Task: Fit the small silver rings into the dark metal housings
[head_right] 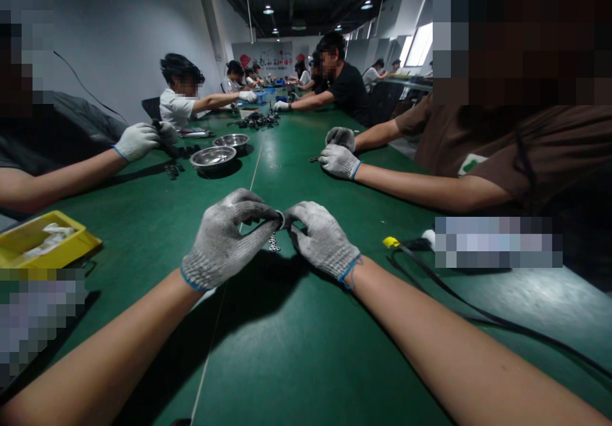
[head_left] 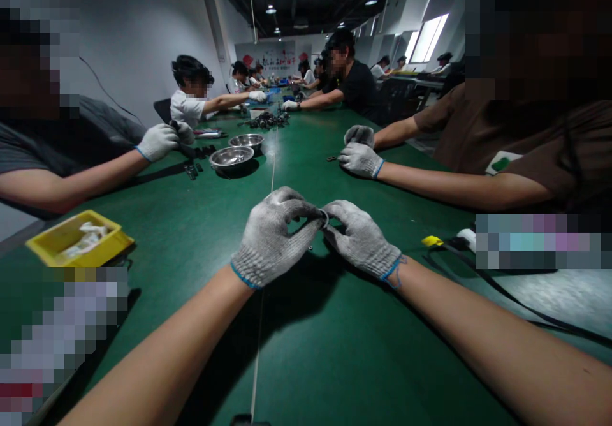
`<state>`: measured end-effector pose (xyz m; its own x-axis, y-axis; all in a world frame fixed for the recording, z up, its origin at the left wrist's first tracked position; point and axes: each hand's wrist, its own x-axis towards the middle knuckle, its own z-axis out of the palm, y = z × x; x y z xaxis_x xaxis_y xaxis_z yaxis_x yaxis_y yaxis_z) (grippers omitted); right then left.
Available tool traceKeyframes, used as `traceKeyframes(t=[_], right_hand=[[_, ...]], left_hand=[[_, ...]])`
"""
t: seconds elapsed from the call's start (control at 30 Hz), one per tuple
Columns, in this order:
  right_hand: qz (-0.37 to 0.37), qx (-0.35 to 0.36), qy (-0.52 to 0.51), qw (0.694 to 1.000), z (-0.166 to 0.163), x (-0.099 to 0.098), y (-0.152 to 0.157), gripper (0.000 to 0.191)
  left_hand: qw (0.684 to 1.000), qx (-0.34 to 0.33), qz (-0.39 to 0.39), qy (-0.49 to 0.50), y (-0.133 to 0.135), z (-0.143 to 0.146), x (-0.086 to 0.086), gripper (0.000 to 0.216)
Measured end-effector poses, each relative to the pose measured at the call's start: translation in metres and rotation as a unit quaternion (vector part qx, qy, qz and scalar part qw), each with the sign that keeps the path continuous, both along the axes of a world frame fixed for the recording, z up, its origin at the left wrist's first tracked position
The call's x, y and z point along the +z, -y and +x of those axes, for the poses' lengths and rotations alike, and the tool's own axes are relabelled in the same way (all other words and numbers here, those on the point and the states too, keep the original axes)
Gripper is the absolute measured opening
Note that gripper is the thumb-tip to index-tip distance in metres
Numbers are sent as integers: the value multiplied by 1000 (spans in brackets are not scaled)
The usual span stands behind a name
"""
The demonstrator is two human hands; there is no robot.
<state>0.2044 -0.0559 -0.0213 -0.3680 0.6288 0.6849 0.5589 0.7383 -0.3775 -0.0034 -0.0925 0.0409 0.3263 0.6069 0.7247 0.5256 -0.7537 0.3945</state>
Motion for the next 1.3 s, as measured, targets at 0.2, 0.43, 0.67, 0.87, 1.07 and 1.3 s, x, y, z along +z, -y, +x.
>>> traceKeyframes(t=[0.2, 0.43, 0.67, 0.87, 1.07, 1.3], right_hand=[[-28, 15, -4, 999, -5, -2, 6, 19], [-64, 30, -27, 997, -9, 0, 7, 26], [-60, 11, -46, 997, -7, 3, 7, 18], [-125, 26, -18, 992, -7, 12, 7, 11], [-141, 31, -4, 990, -7, 13, 7, 10], [-161, 45, -18, 986, -7, 11, 5, 9]], left_hand=[[998, 42, -43, 33, -6, 5, -19, 9], [990, 53, -96, 89, -3, 14, -27, 9], [988, 97, -43, 111, 2, 16, -36, 9], [994, 56, -28, 93, 8, 23, -40, 10], [995, 48, -33, 81, 7, 25, -42, 7], [992, 63, -42, 103, 7, 30, -41, 8]])
